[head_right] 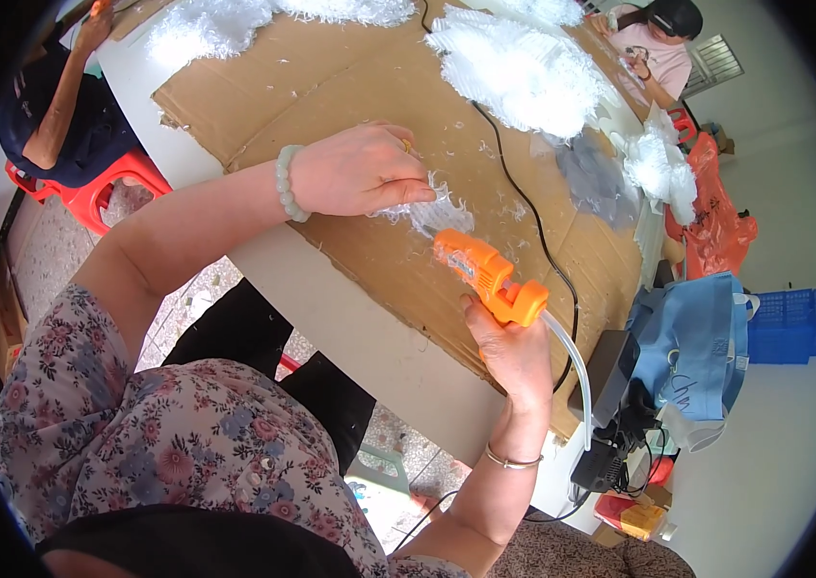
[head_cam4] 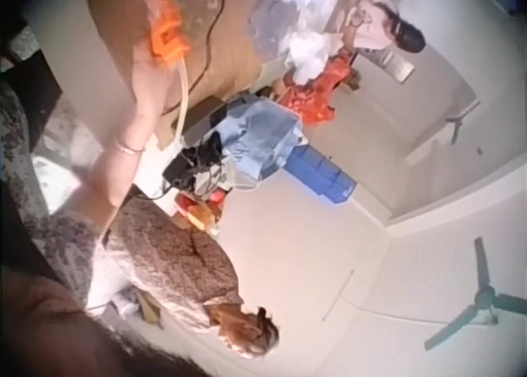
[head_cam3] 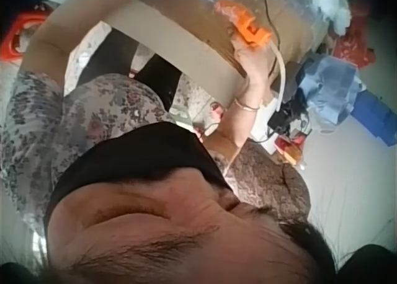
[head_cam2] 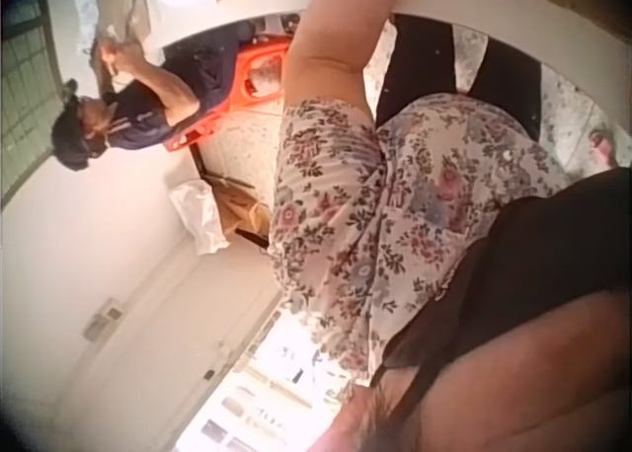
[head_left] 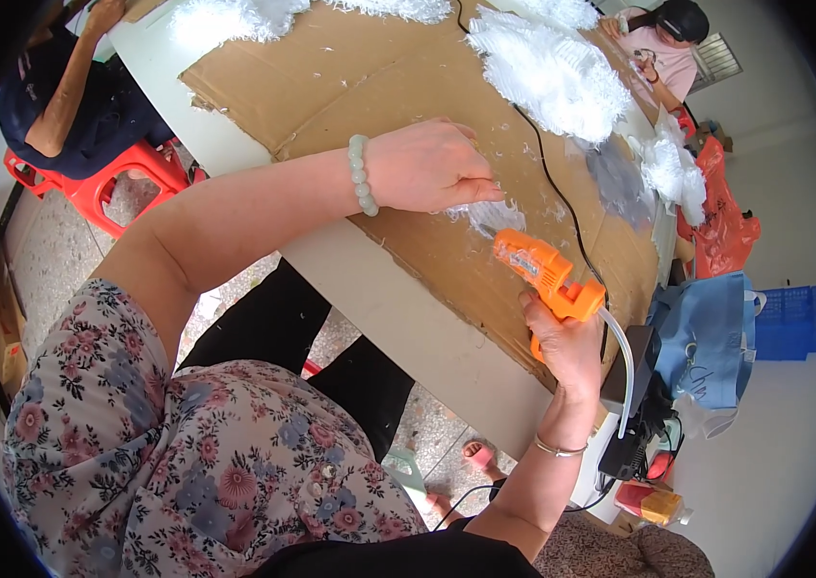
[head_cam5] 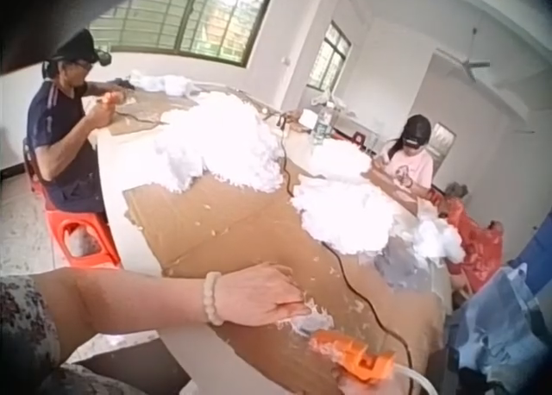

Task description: Apply adhesive to pieces of white fiber stuffing using a hot glue gun in a factory setting.

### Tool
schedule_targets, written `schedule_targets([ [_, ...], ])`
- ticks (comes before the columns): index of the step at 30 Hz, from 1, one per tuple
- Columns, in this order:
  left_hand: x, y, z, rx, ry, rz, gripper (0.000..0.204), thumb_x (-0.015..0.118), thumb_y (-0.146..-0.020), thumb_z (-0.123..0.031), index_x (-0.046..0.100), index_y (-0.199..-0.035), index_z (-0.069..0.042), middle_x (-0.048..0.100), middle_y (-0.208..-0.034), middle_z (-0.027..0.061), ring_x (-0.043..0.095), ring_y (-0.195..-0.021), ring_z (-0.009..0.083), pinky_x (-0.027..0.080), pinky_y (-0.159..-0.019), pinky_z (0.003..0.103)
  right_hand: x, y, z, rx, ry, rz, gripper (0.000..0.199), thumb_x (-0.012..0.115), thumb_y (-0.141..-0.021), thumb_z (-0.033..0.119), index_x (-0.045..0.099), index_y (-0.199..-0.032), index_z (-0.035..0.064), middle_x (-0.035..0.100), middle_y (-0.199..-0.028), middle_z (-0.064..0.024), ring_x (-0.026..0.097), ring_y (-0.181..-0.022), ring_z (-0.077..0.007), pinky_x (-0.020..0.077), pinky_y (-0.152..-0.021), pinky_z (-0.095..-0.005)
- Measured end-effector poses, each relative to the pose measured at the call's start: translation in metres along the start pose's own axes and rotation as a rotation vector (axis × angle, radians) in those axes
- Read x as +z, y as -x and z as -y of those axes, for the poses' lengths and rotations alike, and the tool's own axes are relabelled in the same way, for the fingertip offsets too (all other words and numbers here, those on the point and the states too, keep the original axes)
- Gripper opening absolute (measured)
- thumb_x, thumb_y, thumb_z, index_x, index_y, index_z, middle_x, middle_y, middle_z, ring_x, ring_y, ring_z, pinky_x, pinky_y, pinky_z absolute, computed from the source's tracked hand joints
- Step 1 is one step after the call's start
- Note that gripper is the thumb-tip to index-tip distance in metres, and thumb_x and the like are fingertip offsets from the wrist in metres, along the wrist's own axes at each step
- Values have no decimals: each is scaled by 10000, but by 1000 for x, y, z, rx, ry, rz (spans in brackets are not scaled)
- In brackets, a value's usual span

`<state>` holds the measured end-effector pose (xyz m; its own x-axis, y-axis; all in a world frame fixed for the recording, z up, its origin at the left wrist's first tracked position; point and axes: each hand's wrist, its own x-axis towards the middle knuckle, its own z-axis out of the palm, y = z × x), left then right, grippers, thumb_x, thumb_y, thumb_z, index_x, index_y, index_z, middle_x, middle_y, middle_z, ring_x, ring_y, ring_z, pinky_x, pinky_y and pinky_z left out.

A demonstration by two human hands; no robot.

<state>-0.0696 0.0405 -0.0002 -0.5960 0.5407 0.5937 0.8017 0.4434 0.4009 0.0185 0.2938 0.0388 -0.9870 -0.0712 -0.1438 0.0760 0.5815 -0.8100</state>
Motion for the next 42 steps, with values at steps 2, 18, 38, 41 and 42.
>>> schedule_targets([
  [2,0,0,1,-22,0,31,324,571,-900,-300,628,-712,-42,560,-594,88,507,-654,310,450,-676,397,4,-1,0,7,-70,-4,135,691,-745,71,639,-858,18,576,-704,31,506,-628,-51,403,-578,-216],
  [18,-3,0,4,-76,66,50,400,518,-929,-371,621,-732,-38,565,-605,95,524,-686,317,450,-666,405,-13,0,-21,-12,-130,47,238,692,-786,16,643,-1019,1,625,-862,13,555,-764,-62,441,-684,-214],
  [38,-3,-1,6,-145,150,60,390,538,-905,-354,631,-691,-40,576,-608,131,553,-649,336,439,-615,438,6,-3,-1,-125,79,-25,191,710,-767,141,657,-900,14,563,-709,49,483,-622,-41,388,-564,-207],
  [41,-3,-1,6,-133,159,48,395,539,-905,-347,621,-675,-37,564,-594,135,546,-621,342,433,-602,436,8,-4,-1,-128,120,-36,194,712,-768,148,658,-898,15,568,-708,44,491,-624,-44,395,-569,-208],
  [42,-3,-1,6,-142,153,47,395,539,-905,-347,621,-675,-37,564,-594,135,546,-621,342,433,-602,436,9,-5,-2,-149,121,-33,188,711,-772,147,658,-896,16,573,-714,39,497,-630,-45,400,-573,-209],
])
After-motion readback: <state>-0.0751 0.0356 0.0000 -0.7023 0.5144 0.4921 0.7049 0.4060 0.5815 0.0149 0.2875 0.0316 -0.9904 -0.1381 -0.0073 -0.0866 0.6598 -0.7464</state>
